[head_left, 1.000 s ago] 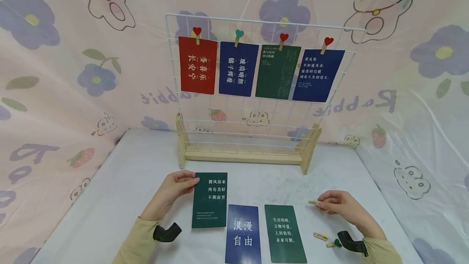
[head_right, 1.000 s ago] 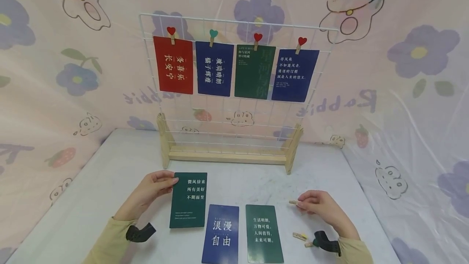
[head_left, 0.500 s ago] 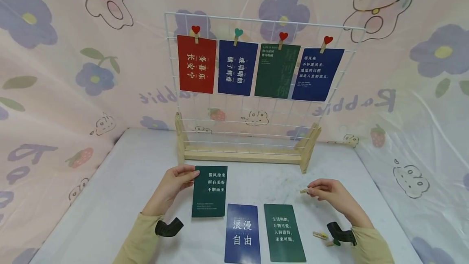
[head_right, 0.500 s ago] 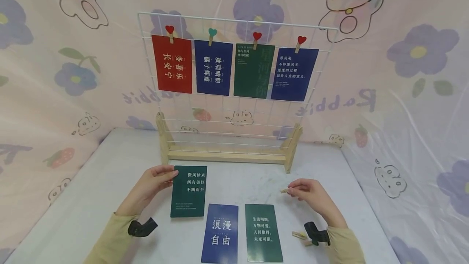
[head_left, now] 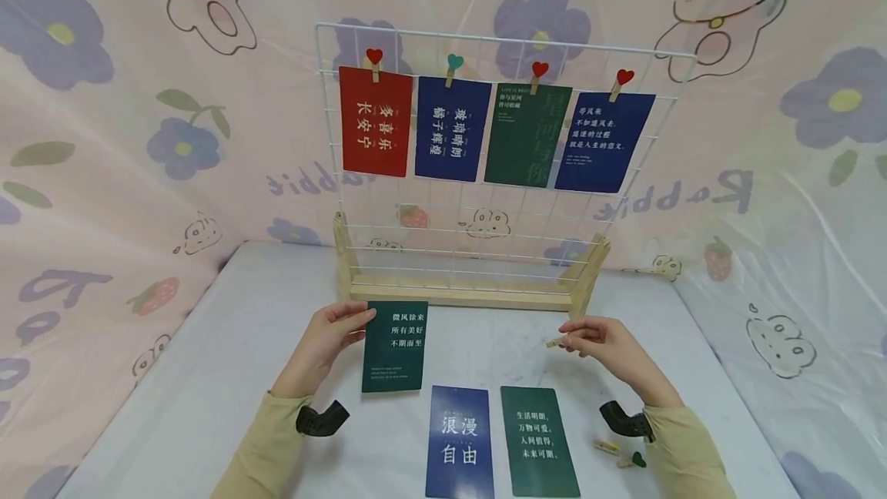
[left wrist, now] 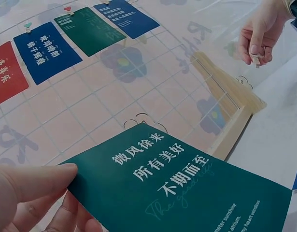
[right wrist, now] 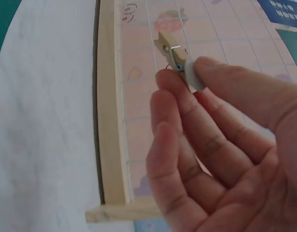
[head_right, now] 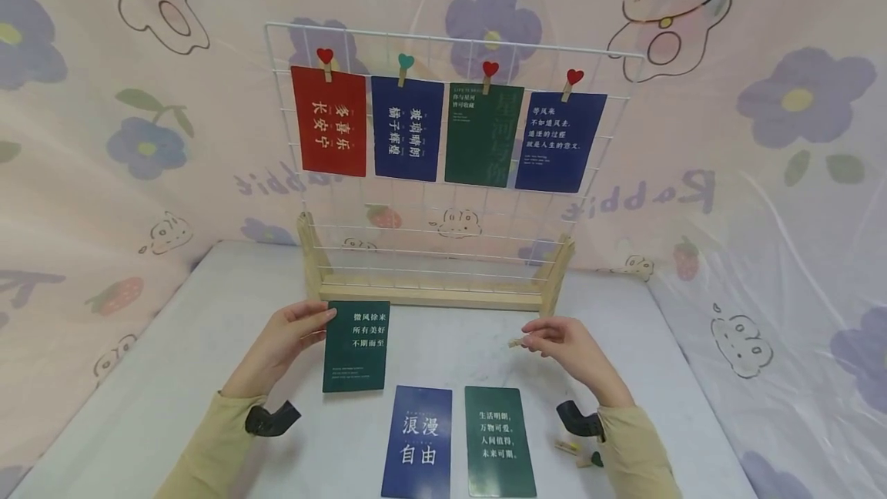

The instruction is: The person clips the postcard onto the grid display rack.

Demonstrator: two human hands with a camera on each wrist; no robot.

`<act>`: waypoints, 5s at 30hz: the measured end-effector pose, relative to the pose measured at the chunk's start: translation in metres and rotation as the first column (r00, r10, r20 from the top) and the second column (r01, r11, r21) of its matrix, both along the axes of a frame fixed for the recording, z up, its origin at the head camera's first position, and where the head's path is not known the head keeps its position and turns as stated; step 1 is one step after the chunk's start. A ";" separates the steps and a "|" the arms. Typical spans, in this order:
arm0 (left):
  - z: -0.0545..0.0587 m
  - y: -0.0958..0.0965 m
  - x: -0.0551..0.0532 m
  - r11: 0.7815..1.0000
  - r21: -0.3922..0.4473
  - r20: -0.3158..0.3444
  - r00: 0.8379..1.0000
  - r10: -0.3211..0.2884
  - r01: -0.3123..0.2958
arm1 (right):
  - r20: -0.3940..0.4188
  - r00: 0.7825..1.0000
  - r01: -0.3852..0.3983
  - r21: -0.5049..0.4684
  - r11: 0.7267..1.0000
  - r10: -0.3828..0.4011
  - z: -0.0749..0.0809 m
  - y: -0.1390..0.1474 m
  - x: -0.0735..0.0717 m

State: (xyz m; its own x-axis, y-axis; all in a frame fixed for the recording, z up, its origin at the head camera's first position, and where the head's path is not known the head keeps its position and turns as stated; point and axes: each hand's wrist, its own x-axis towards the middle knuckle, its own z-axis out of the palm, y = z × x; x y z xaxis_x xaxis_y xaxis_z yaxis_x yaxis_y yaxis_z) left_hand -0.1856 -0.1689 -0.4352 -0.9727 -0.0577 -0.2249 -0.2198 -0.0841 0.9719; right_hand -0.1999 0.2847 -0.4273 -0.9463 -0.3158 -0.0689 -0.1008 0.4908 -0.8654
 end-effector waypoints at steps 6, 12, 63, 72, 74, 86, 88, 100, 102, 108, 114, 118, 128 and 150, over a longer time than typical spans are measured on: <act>0.007 0.000 -0.002 1.000 0.019 -0.020 1.000 -0.021 0.021 | -0.018 1.000 -0.023 0.011 1.000 0.023 0.008 -0.013 -0.009; 0.011 0.000 -0.005 1.000 0.012 -0.035 0.999 -0.026 0.026 | -0.047 0.997 -0.065 0.019 0.998 0.066 0.017 -0.024 -0.017; 0.067 0.016 -0.084 0.994 0.047 -0.275 0.955 0.108 -0.098 | -0.407 0.913 -0.070 -0.197 0.978 -0.017 0.096 -0.188 -0.093; 0.069 0.019 -0.091 0.993 0.056 -0.284 0.952 0.118 -0.106 | -0.441 0.892 -0.016 -0.250 0.968 -0.099 0.097 -0.202 -0.097; 0.069 0.020 -0.093 0.992 0.062 -0.294 0.948 0.124 -0.111 | -0.454 0.881 0.008 -0.260 0.966 -0.130 0.097 -0.205 -0.099; 0.073 0.024 -0.099 0.990 0.078 -0.288 0.948 0.139 -0.121 | -0.546 0.813 0.025 -0.318 0.948 -0.204 0.093 -0.228 -0.105; 0.073 0.024 -0.100 0.990 0.075 -0.288 0.948 0.137 -0.120 | -0.558 0.800 0.032 -0.325 0.945 -0.219 0.093 -0.231 -0.106; 0.073 0.025 -0.105 0.985 0.057 -0.303 0.937 0.172 -0.163 | -0.629 0.742 0.048 -0.295 0.954 -0.231 0.098 -0.244 -0.111; 0.073 0.025 -0.105 0.984 0.062 -0.309 0.935 0.177 -0.166 | -0.636 0.737 0.046 -0.292 0.955 -0.229 0.099 -0.246 -0.113; 0.072 0.028 -0.106 0.980 0.078 -0.312 0.930 0.196 -0.181 | -0.647 0.729 0.058 -0.266 0.962 -0.223 0.100 -0.249 -0.116; 0.071 0.034 -0.109 0.970 0.112 -0.322 0.915 0.243 -0.217 | -0.653 0.724 0.072 -0.246 0.967 -0.221 0.101 -0.251 -0.116; 0.070 0.038 -0.110 0.959 0.135 -0.340 0.897 0.282 -0.250 | -0.654 0.723 0.102 -0.215 0.971 -0.221 0.099 -0.252 -0.118; 0.066 0.044 -0.106 0.947 0.148 -0.390 0.864 0.320 -0.284 | -0.641 0.741 0.137 -0.148 0.979 -0.200 0.098 -0.254 -0.121; 0.064 0.046 -0.103 0.937 0.178 -0.407 0.844 0.349 -0.302 | -0.656 0.729 0.183 -0.092 0.979 -0.198 0.097 -0.260 -0.116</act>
